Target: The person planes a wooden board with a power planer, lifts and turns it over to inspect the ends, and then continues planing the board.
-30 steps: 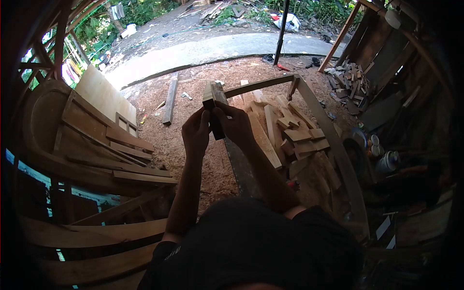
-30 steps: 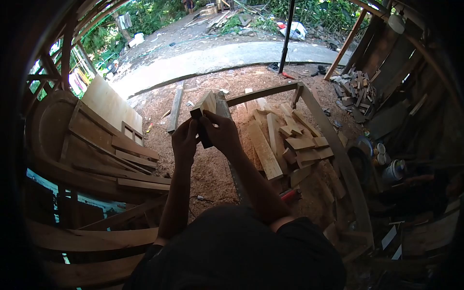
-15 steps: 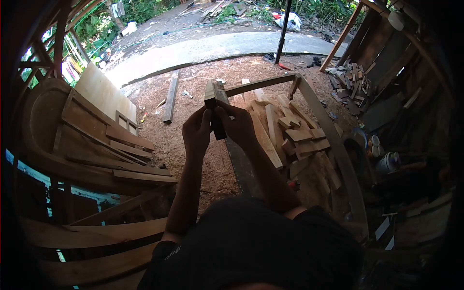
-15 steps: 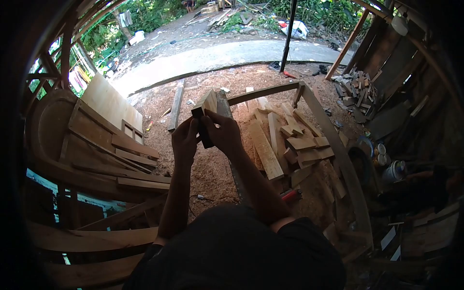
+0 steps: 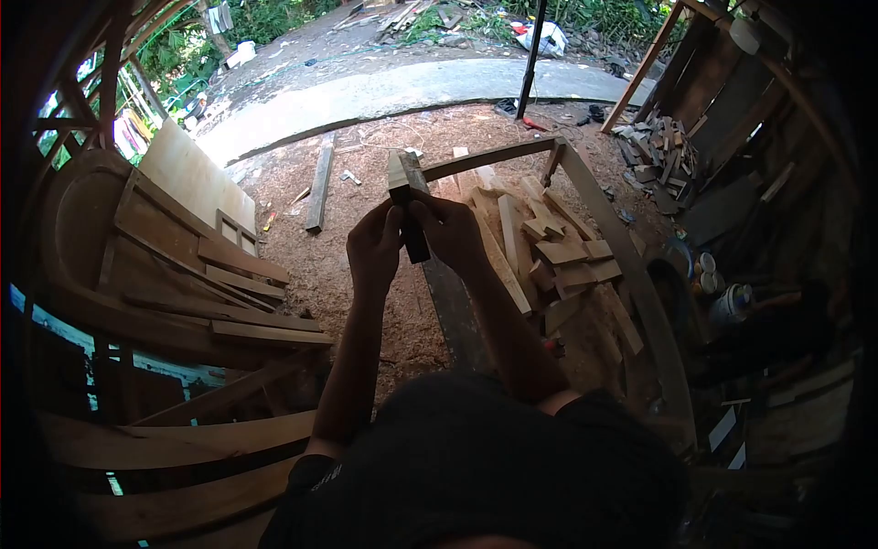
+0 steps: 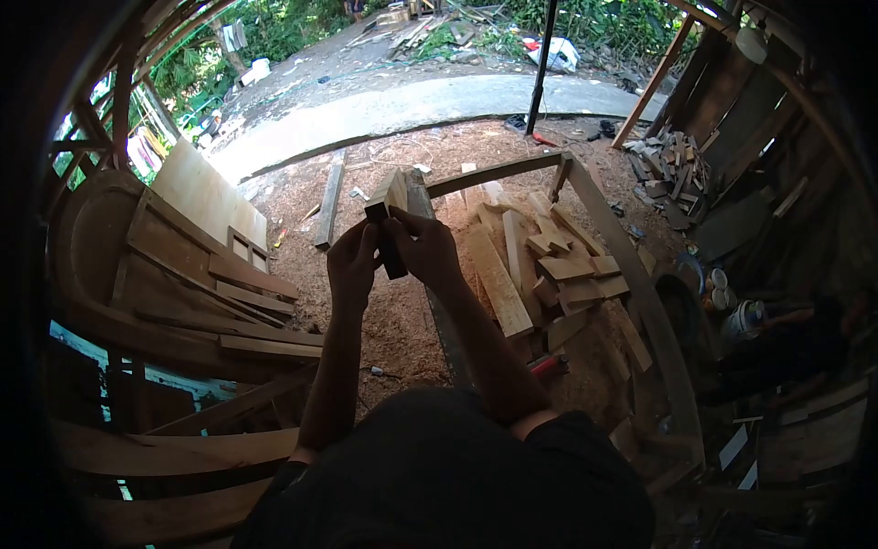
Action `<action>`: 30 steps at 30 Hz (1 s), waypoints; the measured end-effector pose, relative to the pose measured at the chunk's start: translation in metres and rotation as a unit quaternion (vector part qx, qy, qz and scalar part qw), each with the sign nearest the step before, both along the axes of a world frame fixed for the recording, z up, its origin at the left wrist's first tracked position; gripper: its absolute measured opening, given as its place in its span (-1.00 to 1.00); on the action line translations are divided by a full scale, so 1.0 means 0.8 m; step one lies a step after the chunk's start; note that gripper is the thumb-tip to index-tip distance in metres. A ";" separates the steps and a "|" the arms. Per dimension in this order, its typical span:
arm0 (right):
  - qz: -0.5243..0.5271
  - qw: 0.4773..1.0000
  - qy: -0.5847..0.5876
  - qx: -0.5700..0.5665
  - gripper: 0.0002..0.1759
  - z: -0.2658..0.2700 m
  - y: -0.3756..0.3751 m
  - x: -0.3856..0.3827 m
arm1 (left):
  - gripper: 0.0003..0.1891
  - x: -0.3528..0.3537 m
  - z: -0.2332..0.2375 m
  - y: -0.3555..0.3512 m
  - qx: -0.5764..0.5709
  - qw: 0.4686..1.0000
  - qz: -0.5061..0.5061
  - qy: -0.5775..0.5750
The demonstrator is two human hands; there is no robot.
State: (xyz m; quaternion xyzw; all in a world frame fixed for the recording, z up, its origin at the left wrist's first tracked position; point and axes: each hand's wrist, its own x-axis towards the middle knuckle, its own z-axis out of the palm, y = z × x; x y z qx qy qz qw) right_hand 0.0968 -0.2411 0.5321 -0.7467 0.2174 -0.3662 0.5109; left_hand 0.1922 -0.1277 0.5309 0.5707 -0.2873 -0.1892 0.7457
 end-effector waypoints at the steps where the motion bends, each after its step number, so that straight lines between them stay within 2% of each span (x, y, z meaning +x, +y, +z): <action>1: 0.007 1.000 0.004 0.004 -0.61 0.001 -0.001 -0.001 | -0.67 -0.001 0.000 -0.001 0.002 1.000 0.001 0.001; 9: 0.044 0.998 -0.027 0.040 -0.60 -0.010 -0.006 -0.009 | -0.67 -0.009 -0.011 -0.002 0.007 1.000 -0.009 -0.005; 14: -0.026 0.999 0.028 -0.019 -0.57 -0.001 0.007 -0.029 | -0.66 -0.023 -0.027 -0.009 0.011 1.000 -0.013 -0.012; 17: 0.009 1.000 -0.011 0.017 -0.59 -0.018 -0.002 -0.038 | -0.67 -0.032 -0.036 -0.011 0.013 1.000 -0.010 -0.014; 20: 0.040 0.998 0.001 0.050 -0.60 -0.029 -0.006 -0.056 | -0.66 -0.039 -0.054 -0.007 0.017 0.999 -0.031 -0.010; 23: 0.050 0.993 -0.034 0.099 -0.60 -0.066 -0.007 -0.064 | -0.66 -0.048 -0.077 -0.002 0.019 0.998 -0.024 -0.046; 25: 0.058 0.992 -0.001 0.113 -0.60 -0.069 -0.002 -0.081 | -0.63 -0.060 -0.080 0.006 0.090 0.991 -0.009 -0.101; 27: 0.065 0.989 0.032 0.127 -0.61 -0.078 0.003 -0.097 | -0.61 -0.073 -0.086 0.015 0.089 0.991 -0.017 -0.094; 30: 0.053 0.993 0.051 0.089 -0.58 -0.106 0.012 -0.121 | -0.59 -0.101 -0.098 0.029 0.111 0.989 -0.024 -0.098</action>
